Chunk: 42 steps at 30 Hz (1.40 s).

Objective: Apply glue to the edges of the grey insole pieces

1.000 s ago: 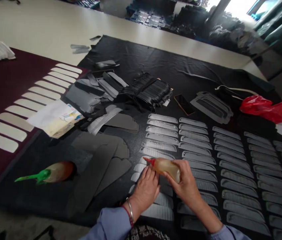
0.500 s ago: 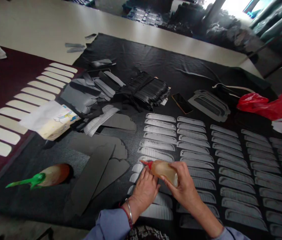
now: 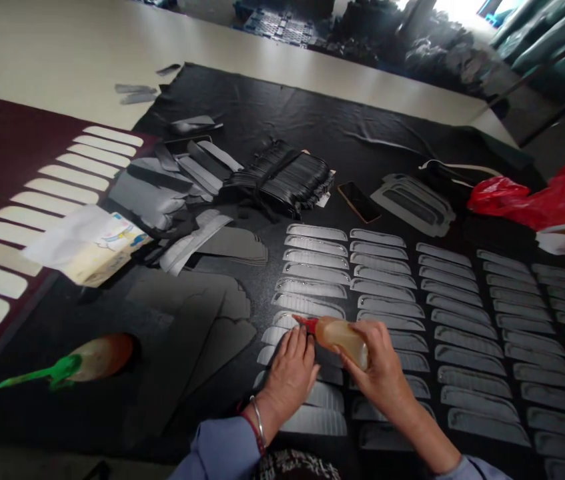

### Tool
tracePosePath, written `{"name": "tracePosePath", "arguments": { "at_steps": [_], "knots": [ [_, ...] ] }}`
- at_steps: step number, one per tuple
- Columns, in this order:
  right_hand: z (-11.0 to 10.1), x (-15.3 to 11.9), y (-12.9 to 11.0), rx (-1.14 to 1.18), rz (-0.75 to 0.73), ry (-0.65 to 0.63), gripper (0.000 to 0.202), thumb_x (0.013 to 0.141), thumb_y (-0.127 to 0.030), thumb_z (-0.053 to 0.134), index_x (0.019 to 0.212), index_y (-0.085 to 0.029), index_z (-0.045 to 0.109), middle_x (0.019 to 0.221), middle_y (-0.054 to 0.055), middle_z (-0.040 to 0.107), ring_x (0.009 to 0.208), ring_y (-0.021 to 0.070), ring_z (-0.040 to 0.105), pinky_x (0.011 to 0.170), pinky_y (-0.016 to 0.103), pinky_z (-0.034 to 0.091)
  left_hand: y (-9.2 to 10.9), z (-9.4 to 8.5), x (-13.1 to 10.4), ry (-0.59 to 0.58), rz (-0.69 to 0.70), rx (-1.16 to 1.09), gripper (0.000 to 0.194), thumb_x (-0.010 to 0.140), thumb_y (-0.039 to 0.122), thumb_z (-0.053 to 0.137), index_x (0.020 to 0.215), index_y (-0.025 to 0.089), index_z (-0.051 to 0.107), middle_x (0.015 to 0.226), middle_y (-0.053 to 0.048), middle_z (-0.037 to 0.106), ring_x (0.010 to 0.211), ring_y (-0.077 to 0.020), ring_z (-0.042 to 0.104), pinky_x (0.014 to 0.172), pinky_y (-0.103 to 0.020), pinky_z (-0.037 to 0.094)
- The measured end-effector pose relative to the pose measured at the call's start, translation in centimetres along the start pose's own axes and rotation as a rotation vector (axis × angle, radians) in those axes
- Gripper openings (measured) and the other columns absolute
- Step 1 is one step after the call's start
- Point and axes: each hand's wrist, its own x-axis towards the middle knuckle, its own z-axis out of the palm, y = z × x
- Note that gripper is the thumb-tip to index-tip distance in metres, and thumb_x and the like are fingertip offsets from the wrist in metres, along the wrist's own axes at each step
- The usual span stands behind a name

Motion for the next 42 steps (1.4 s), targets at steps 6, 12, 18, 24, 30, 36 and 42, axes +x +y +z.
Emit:
{"name": "tracePosePath", "arguments": {
  "at_steps": [6, 12, 18, 24, 30, 36, 42],
  "knots": [
    [-0.9, -1.0, 1.0, -0.032, 0.044, 0.019, 0.030, 0.082, -0.024, 0.056, 0.110, -0.024, 0.044, 0.095, 0.008, 0.052, 0.087, 0.0234, 0.054, 0.073, 0.039, 0.050, -0.1, -0.1, 0.3, 0.003, 0.019, -0.003, 0.044, 0.083, 0.031, 0.052, 0.119, 0.007, 0.050, 0.126, -0.022, 0.053, 0.120, -0.0311, 0.048, 0.098, -0.045, 0.041],
    [-1.8, -2.1, 1.9, -0.070, 0.065, 0.029, 0.030, 0.083, -0.027, 0.057, 0.110, -0.022, 0.045, 0.095, 0.008, 0.051, 0.086, 0.0227, 0.054, 0.072, 0.038, 0.050, 0.2, -0.3, 0.4, -0.003, 0.034, 0.080, 0.050, 0.083, 0.040, 0.053, 0.121, 0.008, 0.050, 0.124, -0.020, 0.054, 0.117, -0.0313, 0.049, 0.098, -0.043, 0.040],
    [-2.5, -2.9, 2.5, -0.095, 0.084, 0.056, 0.029, 0.083, -0.027, 0.056, 0.109, -0.023, 0.045, 0.094, 0.008, 0.051, 0.085, 0.0224, 0.054, 0.071, 0.037, 0.050, 0.5, -0.1, 0.6, -0.044, 0.033, 0.147, 0.063, 0.081, 0.050, 0.053, 0.131, 0.012, 0.044, 0.124, -0.021, 0.054, 0.117, -0.0336, 0.049, 0.097, -0.046, 0.039],
    [-3.3, -3.7, 3.3, -0.127, 0.113, 0.067, 0.029, 0.083, -0.030, 0.056, 0.109, -0.022, 0.045, 0.095, 0.008, 0.051, 0.085, 0.0225, 0.054, 0.071, 0.037, 0.050, 0.3, 0.1, 0.5, -0.027, 0.044, 0.151, 0.061, 0.081, 0.051, 0.054, 0.129, 0.013, 0.047, 0.123, -0.021, 0.055, 0.115, -0.0328, 0.050, 0.097, -0.046, 0.039],
    [-4.1, -4.7, 4.1, -0.144, 0.133, 0.095, 0.028, 0.083, -0.031, 0.056, 0.108, -0.023, 0.046, 0.094, 0.008, 0.051, 0.086, 0.0231, 0.054, 0.071, 0.037, 0.050, 0.4, 0.1, 0.5, -0.029, 0.033, 0.142, 0.059, 0.081, 0.048, 0.055, 0.129, 0.014, 0.047, 0.123, -0.020, 0.054, 0.116, -0.0329, 0.049, 0.097, -0.047, 0.039],
    [-4.6, -5.6, 4.6, -0.169, 0.141, 0.107, 0.028, 0.084, -0.030, 0.056, 0.108, -0.022, 0.045, 0.093, 0.008, 0.050, 0.085, 0.0224, 0.052, 0.071, 0.037, 0.049, 0.5, -0.1, 0.5, -0.028, 0.032, 0.153, 0.058, 0.080, 0.047, 0.057, 0.127, 0.015, 0.049, 0.122, -0.020, 0.055, 0.114, -0.0331, 0.050, 0.096, -0.047, 0.041],
    [-5.0, -6.7, 4.8, -0.188, 0.171, 0.119, 0.029, 0.084, -0.031, 0.056, 0.109, -0.023, 0.044, 0.095, 0.008, 0.051, 0.086, 0.0226, 0.053, 0.072, 0.037, 0.049, 0.5, -0.2, 0.6, -0.022, 0.030, 0.133, 0.056, 0.080, 0.043, 0.059, 0.127, 0.015, 0.049, 0.121, -0.020, 0.054, 0.114, -0.0325, 0.050, 0.096, -0.047, 0.041]
  ]
}}
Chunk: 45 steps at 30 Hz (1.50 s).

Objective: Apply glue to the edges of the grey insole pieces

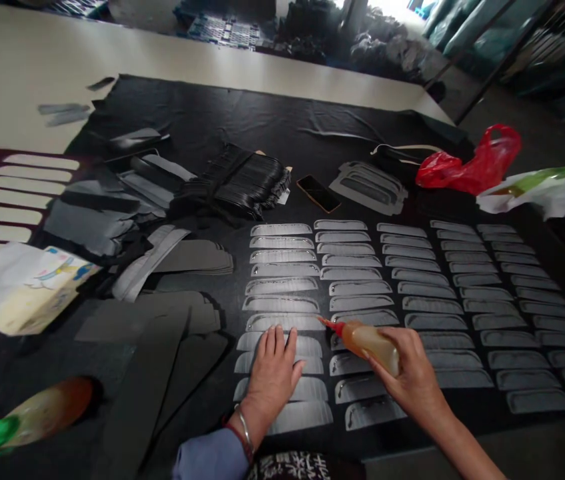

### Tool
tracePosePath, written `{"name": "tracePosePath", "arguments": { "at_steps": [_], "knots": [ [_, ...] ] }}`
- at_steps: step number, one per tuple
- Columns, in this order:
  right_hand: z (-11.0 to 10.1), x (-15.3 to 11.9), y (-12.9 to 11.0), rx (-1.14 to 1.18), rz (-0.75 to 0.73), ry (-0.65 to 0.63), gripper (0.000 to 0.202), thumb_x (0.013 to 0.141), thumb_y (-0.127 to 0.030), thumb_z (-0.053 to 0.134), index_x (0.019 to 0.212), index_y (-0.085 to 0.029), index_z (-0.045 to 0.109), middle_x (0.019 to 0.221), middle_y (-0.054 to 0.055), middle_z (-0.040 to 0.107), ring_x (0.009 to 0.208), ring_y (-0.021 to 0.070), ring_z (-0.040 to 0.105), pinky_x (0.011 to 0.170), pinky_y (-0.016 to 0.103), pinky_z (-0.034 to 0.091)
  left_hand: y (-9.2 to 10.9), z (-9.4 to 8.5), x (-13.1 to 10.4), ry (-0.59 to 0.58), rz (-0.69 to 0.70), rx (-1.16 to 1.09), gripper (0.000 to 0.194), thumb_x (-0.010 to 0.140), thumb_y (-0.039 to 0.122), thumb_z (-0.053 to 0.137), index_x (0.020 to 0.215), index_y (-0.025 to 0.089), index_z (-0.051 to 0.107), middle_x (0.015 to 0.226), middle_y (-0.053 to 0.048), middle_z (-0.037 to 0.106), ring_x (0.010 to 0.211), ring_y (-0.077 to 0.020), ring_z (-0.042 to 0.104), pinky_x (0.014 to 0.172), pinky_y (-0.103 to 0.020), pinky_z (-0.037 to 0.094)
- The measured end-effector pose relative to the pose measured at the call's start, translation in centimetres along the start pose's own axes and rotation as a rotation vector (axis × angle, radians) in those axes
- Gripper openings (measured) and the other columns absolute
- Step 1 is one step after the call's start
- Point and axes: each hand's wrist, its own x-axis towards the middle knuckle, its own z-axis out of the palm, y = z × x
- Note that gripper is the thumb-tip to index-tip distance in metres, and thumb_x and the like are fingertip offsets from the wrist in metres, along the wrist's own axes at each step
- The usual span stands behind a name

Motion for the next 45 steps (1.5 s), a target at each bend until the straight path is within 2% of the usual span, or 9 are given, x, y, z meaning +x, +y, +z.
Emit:
{"name": "tracePosePath", "arguments": {
  "at_steps": [7, 11, 19, 26, 34, 39, 42, 45],
  "knots": [
    [-0.4, -1.5, 0.3, -0.016, 0.014, 0.009, 0.029, 0.083, -0.032, 0.056, 0.108, -0.022, 0.045, 0.094, 0.008, 0.051, 0.084, 0.0223, 0.053, 0.071, 0.037, 0.049, 0.0, 0.1, 0.0, 0.015, -0.001, 0.002, 0.056, 0.080, 0.042, 0.059, 0.127, 0.015, 0.049, 0.122, -0.019, 0.053, 0.114, -0.0324, 0.049, 0.095, -0.047, 0.041],
    [-0.3, -1.5, 0.2, -0.018, 0.011, 0.019, 0.030, 0.083, -0.032, 0.056, 0.109, -0.022, 0.044, 0.094, 0.008, 0.050, 0.085, 0.0225, 0.052, 0.071, 0.037, 0.049, 0.0, 0.1, 0.0, 0.016, -0.005, 0.005, 0.054, 0.080, 0.042, 0.059, 0.127, 0.016, 0.049, 0.121, -0.017, 0.054, 0.114, -0.0316, 0.049, 0.095, -0.047, 0.041],
    [1.3, 0.8, -1.3, 0.058, -0.011, -0.009, 0.029, 0.083, -0.029, 0.056, 0.109, -0.023, 0.045, 0.094, 0.008, 0.051, 0.086, 0.0234, 0.053, 0.073, 0.040, 0.049, 0.1, 0.0, -0.1, -0.007, -0.012, 0.000, 0.054, 0.082, 0.041, 0.056, 0.128, 0.015, 0.047, 0.123, -0.019, 0.053, 0.116, -0.0326, 0.048, 0.096, -0.048, 0.040],
    [2.7, 2.9, -3.0, 0.131, -0.100, -0.066, 0.030, 0.082, -0.026, 0.058, 0.109, -0.023, 0.045, 0.095, 0.008, 0.052, 0.086, 0.0227, 0.053, 0.073, 0.038, 0.049, 0.2, 0.3, -0.2, -0.027, -0.032, -0.023, 0.061, 0.082, 0.046, 0.055, 0.132, 0.015, 0.042, 0.128, -0.019, 0.050, 0.121, -0.0322, 0.045, 0.099, -0.047, 0.037],
    [3.8, 4.7, -4.5, 0.190, -0.150, -0.124, 0.031, 0.083, -0.025, 0.057, 0.110, -0.023, 0.044, 0.094, 0.008, 0.050, 0.085, 0.0217, 0.053, 0.072, 0.037, 0.050, 0.2, 0.6, -0.2, 0.020, -0.044, -0.038, 0.061, 0.081, 0.051, 0.054, 0.129, 0.015, 0.045, 0.127, -0.018, 0.052, 0.120, -0.0303, 0.045, 0.100, -0.044, 0.036],
    [5.3, 5.3, -6.1, 0.265, -0.152, -0.134, 0.028, 0.082, -0.027, 0.058, 0.107, -0.022, 0.046, 0.094, 0.008, 0.052, 0.087, 0.0220, 0.053, 0.075, 0.038, 0.049, 0.1, 0.6, -0.1, -0.008, -0.043, -0.063, 0.058, 0.081, 0.051, 0.054, 0.125, 0.014, 0.049, 0.123, -0.017, 0.053, 0.121, -0.0300, 0.042, 0.101, -0.045, 0.035],
    [6.2, 5.5, -6.7, 0.383, 0.000, -0.107, 0.028, 0.079, -0.034, 0.060, 0.103, -0.023, 0.048, 0.092, 0.005, 0.054, 0.084, 0.0206, 0.054, 0.073, 0.036, 0.050, 0.1, 0.5, -0.1, -0.013, -0.040, -0.060, 0.059, 0.079, 0.051, 0.056, 0.125, 0.014, 0.049, 0.121, -0.015, 0.055, 0.119, -0.0298, 0.044, 0.101, -0.045, 0.035],
    [6.0, 5.5, -6.6, 0.574, 0.315, -0.058, 0.037, 0.074, -0.045, 0.063, 0.100, -0.022, 0.048, 0.090, 0.003, 0.055, 0.075, 0.0177, 0.056, 0.061, 0.030, 0.052, 0.1, 0.4, -0.1, -0.005, -0.037, -0.039, 0.063, 0.080, 0.053, 0.054, 0.129, 0.015, 0.045, 0.124, -0.016, 0.053, 0.118, -0.0296, 0.045, 0.101, -0.045, 0.035]
  ]
}}
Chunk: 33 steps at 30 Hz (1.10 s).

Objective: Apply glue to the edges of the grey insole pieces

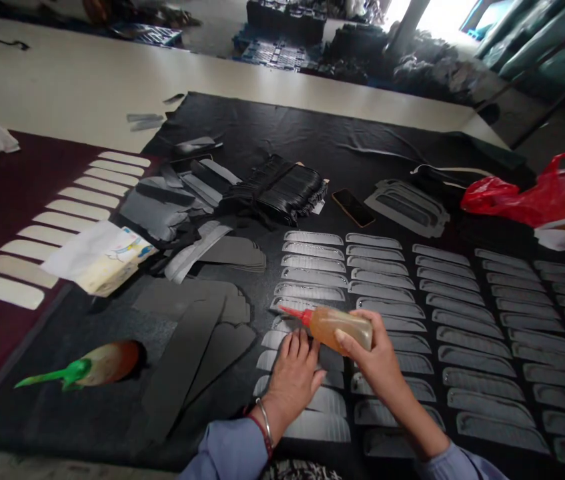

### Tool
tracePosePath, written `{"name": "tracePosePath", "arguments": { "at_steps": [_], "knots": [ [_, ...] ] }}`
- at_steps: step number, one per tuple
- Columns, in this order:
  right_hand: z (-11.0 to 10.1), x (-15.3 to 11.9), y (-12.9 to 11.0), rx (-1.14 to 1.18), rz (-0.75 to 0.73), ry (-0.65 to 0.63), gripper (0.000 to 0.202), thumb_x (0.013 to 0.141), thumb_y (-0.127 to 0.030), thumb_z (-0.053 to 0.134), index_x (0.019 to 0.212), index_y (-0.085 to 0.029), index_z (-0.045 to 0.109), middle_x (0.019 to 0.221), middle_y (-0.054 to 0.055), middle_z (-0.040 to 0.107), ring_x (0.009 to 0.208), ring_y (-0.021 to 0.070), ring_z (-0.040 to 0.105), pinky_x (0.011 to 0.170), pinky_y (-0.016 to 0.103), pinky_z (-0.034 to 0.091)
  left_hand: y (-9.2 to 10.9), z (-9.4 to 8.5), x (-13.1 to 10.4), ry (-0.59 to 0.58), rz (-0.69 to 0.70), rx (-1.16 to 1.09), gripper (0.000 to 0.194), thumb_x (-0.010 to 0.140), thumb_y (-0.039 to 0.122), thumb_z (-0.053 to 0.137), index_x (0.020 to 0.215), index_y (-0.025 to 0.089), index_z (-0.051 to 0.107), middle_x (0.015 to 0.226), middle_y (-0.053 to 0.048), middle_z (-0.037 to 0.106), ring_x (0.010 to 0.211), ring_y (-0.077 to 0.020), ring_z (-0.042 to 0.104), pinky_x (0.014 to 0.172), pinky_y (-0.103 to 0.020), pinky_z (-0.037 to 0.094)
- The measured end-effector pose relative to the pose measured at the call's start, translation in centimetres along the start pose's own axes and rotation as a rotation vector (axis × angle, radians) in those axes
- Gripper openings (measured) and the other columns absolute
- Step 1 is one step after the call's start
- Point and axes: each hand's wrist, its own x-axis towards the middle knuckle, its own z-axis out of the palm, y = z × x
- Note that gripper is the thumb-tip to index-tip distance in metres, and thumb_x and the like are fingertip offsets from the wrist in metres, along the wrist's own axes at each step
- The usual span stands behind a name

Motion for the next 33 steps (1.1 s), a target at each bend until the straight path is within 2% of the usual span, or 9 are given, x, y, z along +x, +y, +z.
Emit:
{"name": "tracePosePath", "arguments": {
  "at_steps": [2, 4, 7, 10, 13, 18, 24, 28, 33],
  "knots": [
    [-1.0, -0.1, 0.0, 0.140, 0.159, 0.043, 0.044, 0.071, -0.050, 0.065, 0.100, -0.022, 0.047, 0.090, 0.003, 0.055, 0.070, 0.0166, 0.056, 0.053, 0.027, 0.051, 0.0, 0.1, 0.0, 0.011, 0.004, 0.013, 0.065, 0.080, 0.054, 0.053, 0.131, 0.015, 0.043, 0.126, -0.018, 0.052, 0.120, -0.0295, 0.044, 0.101, -0.045, 0.034],
    [-2.4, -0.3, 0.1, 0.209, 0.231, 0.079, 0.048, 0.069, -0.051, 0.067, 0.101, -0.022, 0.046, 0.090, 0.003, 0.054, 0.069, 0.0160, 0.055, 0.050, 0.026, 0.050, -0.1, 0.2, -0.1, 0.025, 0.006, 0.018, 0.065, 0.080, 0.054, 0.054, 0.131, 0.015, 0.043, 0.127, -0.018, 0.051, 0.120, -0.0291, 0.044, 0.101, -0.044, 0.034],
    [-4.1, -1.3, -0.1, 0.184, 0.245, 0.145, 0.049, 0.067, -0.050, 0.069, 0.101, -0.022, 0.047, 0.091, 0.003, 0.053, 0.071, 0.0158, 0.054, 0.050, 0.025, 0.051, 0.0, 0.1, -0.1, 0.058, 0.007, 0.011, 0.064, 0.080, 0.052, 0.056, 0.130, 0.013, 0.044, 0.126, -0.017, 0.052, 0.120, -0.0287, 0.045, 0.102, -0.044, 0.033],
    [-4.7, -2.5, -0.2, 0.093, 0.233, 0.174, 0.046, 0.069, -0.050, 0.068, 0.100, -0.022, 0.049, 0.093, 0.003, 0.052, 0.074, 0.0161, 0.054, 0.055, 0.026, 0.051, 0.1, -0.3, -0.6, 0.079, 0.021, -0.012, 0.061, 0.081, 0.049, 0.056, 0.129, 0.013, 0.044, 0.127, -0.017, 0.052, 0.120, -0.0281, 0.045, 0.103, -0.044, 0.033],
    [-4.1, -3.4, 0.0, -0.033, 0.130, 0.145, 0.041, 0.072, -0.048, 0.065, 0.100, -0.022, 0.050, 0.094, 0.003, 0.053, 0.076, 0.0161, 0.055, 0.063, 0.027, 0.051, 0.2, -1.0, -1.7, 0.059, 0.039, -0.049, 0.054, 0.084, 0.044, 0.054, 0.128, 0.014, 0.044, 0.128, -0.015, 0.051, 0.121, -0.0264, 0.044, 0.104, -0.043, 0.033],
    [-1.8, -4.0, 0.2, -0.214, -0.135, 0.033, 0.035, 0.077, -0.045, 0.061, 0.101, -0.023, 0.049, 0.093, 0.004, 0.054, 0.082, 0.0194, 0.056, 0.070, 0.034, 0.051, -0.5, -2.0, -3.9, -0.009, 0.052, -0.071, 0.050, 0.085, 0.040, 0.051, 0.128, 0.015, 0.044, 0.131, -0.014, 0.051, 0.124, -0.0260, 0.042, 0.103, -0.041, 0.034],
    [0.6, -3.9, -1.3, -0.280, -0.413, -0.083, 0.028, 0.082, -0.033, 0.059, 0.105, -0.023, 0.047, 0.093, 0.006, 0.053, 0.087, 0.0220, 0.053, 0.073, 0.038, 0.048, -1.3, -2.3, -4.1, -0.057, 0.078, -0.067, 0.051, 0.083, 0.043, 0.055, 0.125, 0.015, 0.048, 0.128, -0.011, 0.053, 0.123, -0.0258, 0.044, 0.103, -0.039, 0.033],
    [1.4, -3.6, -1.7, -0.293, -0.494, -0.158, 0.030, 0.082, -0.029, 0.059, 0.108, -0.023, 0.045, 0.093, 0.007, 0.053, 0.086, 0.0220, 0.052, 0.073, 0.038, 0.048, -1.3, -2.3, -3.9, -0.059, 0.072, -0.090, 0.047, 0.080, 0.042, 0.059, 0.119, 0.016, 0.053, 0.119, -0.010, 0.059, 0.118, -0.0257, 0.048, 0.103, -0.040, 0.033],
    [2.0, -3.4, -1.7, -0.315, -0.493, -0.230, 0.031, 0.083, -0.027, 0.058, 0.109, -0.022, 0.044, 0.095, 0.008, 0.051, 0.087, 0.0217, 0.053, 0.073, 0.037, 0.049, -1.3, -2.2, -3.9, -0.076, 0.070, -0.134, 0.047, 0.080, 0.040, 0.061, 0.119, 0.016, 0.052, 0.112, -0.008, 0.061, 0.114, -0.0244, 0.049, 0.103, -0.041, 0.031]
  ]
}}
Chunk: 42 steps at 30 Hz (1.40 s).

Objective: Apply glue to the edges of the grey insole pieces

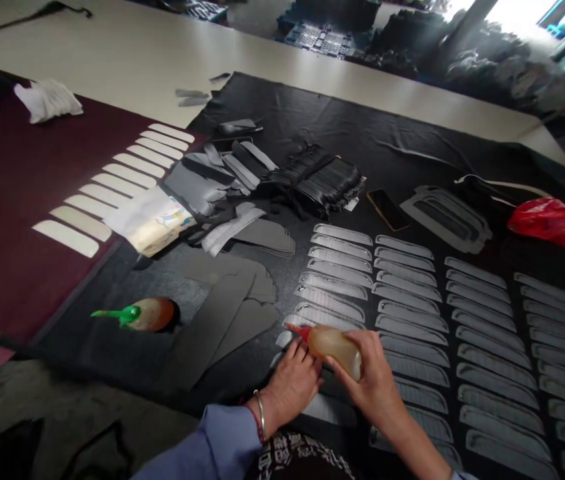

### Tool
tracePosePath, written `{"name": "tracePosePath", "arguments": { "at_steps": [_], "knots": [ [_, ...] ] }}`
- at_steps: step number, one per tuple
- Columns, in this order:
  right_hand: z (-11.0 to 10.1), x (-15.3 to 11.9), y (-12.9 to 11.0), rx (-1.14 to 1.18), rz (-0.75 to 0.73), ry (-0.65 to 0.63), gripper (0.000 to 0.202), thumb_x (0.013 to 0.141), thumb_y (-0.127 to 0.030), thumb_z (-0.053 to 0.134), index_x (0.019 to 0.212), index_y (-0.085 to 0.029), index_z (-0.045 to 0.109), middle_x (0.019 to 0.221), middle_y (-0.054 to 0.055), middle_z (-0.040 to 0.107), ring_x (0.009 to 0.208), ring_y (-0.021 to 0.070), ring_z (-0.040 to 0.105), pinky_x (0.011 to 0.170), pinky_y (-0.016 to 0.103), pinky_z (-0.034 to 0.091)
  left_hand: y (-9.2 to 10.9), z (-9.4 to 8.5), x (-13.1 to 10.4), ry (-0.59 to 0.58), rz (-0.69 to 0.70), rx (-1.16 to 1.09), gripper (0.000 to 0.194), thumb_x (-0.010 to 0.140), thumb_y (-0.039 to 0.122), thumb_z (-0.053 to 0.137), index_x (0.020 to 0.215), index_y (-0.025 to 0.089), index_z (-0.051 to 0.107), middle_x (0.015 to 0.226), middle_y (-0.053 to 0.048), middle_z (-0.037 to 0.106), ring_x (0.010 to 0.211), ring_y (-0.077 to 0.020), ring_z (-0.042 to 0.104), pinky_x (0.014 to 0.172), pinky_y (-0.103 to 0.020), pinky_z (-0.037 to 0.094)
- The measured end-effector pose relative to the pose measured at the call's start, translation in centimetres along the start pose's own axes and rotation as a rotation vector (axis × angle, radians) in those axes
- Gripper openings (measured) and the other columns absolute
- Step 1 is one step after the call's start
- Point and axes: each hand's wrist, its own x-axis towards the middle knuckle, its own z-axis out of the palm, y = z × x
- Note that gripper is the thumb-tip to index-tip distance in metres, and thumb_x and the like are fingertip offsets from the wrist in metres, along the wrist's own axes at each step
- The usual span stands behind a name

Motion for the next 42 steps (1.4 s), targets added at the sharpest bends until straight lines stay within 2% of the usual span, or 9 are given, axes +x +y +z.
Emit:
{"name": "tracePosePath", "arguments": {
  "at_steps": [7, 18, 24, 31, 37, 42],
  "knots": [
    [0.4, 0.5, 0.2, -0.022, 0.012, -0.012, 0.029, 0.083, -0.026, 0.057, 0.109, -0.022, 0.044, 0.095, 0.008, 0.050, 0.087, 0.0218, 0.053, 0.074, 0.038, 0.050, -0.1, 0.1, 0.3, -0.034, 0.005, -0.017, 0.049, 0.082, 0.040, 0.058, 0.122, 0.015, 0.049, 0.111, -0.009, 0.061, 0.111, -0.0241, 0.051, 0.102, -0.041, 0.031],
    [-0.7, 0.1, 0.6, -0.068, -0.023, 0.020, 0.030, 0.084, -0.024, 0.056, 0.111, -0.021, 0.044, 0.094, 0.009, 0.049, 0.085, 0.0213, 0.053, 0.070, 0.037, 0.050, -0.1, 1.0, 0.2, -0.007, 0.015, 0.028, 0.053, 0.083, 0.041, 0.056, 0.125, 0.011, 0.046, 0.119, -0.014, 0.057, 0.119, -0.0272, 0.046, 0.102, -0.042, 0.030],
    [-0.5, -0.3, 0.5, -0.067, -0.002, 0.055, 0.031, 0.083, -0.025, 0.057, 0.111, -0.022, 0.044, 0.094, 0.008, 0.050, 0.084, 0.0214, 0.053, 0.069, 0.037, 0.050, 0.1, 0.8, 0.3, -0.019, 0.011, 0.031, 0.044, 0.085, 0.036, 0.052, 0.121, 0.011, 0.050, 0.117, -0.013, 0.058, 0.118, -0.0264, 0.047, 0.102, -0.042, 0.030],
    [0.4, -0.1, 0.1, -0.031, 0.008, 0.022, 0.031, 0.082, -0.024, 0.058, 0.110, -0.021, 0.044, 0.096, 0.008, 0.048, 0.086, 0.0214, 0.053, 0.071, 0.037, 0.052, 0.3, 0.5, 0.5, 0.002, 0.004, 0.001, 0.038, 0.085, 0.031, 0.052, 0.119, 0.014, 0.051, 0.113, -0.009, 0.061, 0.114, -0.0237, 0.050, 0.102, -0.041, 0.032],
    [-0.4, -0.6, 0.7, -0.073, 0.016, 0.027, 0.032, 0.083, -0.024, 0.056, 0.112, -0.020, 0.043, 0.096, 0.009, 0.047, 0.086, 0.0217, 0.051, 0.071, 0.037, 0.051, 0.5, 0.0, 0.5, 0.008, -0.011, 0.038, 0.039, 0.083, 0.032, 0.054, 0.116, 0.011, 0.053, 0.112, -0.013, 0.061, 0.114, -0.0262, 0.050, 0.100, -0.042, 0.035],
    [-1.4, -1.2, 0.9, -0.094, 0.027, 0.030, 0.031, 0.083, -0.023, 0.055, 0.111, -0.020, 0.043, 0.095, 0.009, 0.047, 0.085, 0.0212, 0.051, 0.069, 0.035, 0.051, 0.5, 0.6, 0.2, 0.055, -0.023, 0.045, 0.042, 0.083, 0.034, 0.053, 0.118, 0.010, 0.053, 0.120, -0.014, 0.058, 0.118, -0.0272, 0.048, 0.101, -0.041, 0.036]
  ]
}}
